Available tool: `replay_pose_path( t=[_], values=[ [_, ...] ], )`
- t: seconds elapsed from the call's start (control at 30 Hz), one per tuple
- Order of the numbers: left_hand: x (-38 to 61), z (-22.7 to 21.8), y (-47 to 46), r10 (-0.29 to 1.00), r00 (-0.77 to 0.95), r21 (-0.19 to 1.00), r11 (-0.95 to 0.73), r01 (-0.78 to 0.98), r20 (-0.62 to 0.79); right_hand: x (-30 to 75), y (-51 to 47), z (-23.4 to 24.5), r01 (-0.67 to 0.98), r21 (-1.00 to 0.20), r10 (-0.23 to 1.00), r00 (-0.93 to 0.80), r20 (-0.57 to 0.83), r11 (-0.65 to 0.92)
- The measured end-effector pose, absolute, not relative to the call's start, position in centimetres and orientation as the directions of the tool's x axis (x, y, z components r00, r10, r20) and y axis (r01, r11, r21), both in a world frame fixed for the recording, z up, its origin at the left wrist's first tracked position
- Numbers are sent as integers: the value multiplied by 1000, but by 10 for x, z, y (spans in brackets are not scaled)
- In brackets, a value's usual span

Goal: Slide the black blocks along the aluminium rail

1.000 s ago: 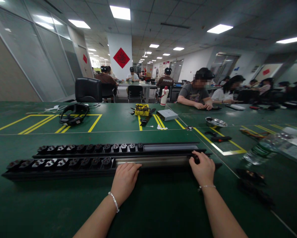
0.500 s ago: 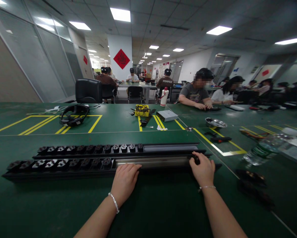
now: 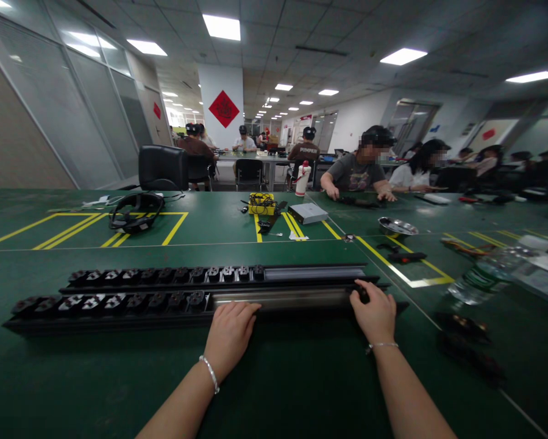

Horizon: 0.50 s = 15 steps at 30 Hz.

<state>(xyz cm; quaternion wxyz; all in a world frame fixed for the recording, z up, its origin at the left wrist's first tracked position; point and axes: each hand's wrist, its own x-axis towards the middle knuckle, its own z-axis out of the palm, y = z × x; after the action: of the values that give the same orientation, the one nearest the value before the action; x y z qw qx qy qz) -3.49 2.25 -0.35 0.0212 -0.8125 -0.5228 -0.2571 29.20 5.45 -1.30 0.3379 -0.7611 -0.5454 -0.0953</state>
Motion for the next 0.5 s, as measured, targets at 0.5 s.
replay_pose_path(
  t=[0.5],
  values=[
    [-35,-4,23,826,328,215,-461,861,458,295,53,-9,910,-389,769,349,536,-142]
  ],
)
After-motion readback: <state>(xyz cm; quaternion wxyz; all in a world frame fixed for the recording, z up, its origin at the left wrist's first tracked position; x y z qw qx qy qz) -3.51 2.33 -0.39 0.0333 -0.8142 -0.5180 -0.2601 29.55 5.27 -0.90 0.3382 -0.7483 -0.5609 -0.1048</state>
